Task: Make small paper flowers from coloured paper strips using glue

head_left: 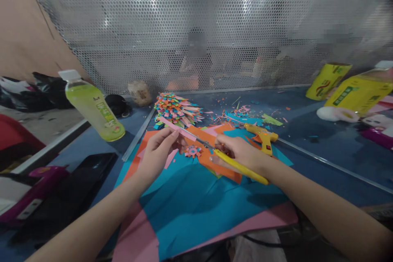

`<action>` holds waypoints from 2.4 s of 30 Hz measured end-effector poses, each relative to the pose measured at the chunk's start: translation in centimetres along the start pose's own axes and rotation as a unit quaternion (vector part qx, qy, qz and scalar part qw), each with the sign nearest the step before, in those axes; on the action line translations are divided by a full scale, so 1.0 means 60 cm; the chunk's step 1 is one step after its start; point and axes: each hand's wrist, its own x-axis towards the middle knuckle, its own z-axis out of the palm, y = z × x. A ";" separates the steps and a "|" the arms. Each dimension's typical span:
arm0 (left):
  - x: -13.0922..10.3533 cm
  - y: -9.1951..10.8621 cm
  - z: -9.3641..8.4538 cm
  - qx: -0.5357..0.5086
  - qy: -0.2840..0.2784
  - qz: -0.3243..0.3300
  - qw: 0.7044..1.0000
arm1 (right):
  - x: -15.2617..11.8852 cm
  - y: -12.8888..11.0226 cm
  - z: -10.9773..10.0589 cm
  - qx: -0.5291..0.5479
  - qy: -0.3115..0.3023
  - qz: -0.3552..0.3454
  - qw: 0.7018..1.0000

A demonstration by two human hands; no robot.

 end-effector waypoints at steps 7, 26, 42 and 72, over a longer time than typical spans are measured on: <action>0.000 0.001 0.000 0.023 0.010 0.018 1.000 | 0.001 -0.005 -0.001 0.016 -0.012 0.002 1.000; -0.005 0.001 0.003 0.074 0.005 0.033 0.997 | -0.002 -0.007 0.002 0.019 -0.016 0.007 1.000; -0.004 0.002 0.006 0.049 0.000 0.022 0.999 | -0.001 -0.004 0.003 -0.002 0.011 -0.008 1.000; -0.004 0.001 0.006 0.055 -0.001 0.036 0.998 | 0.001 -0.002 0.009 0.026 -0.019 0.017 0.999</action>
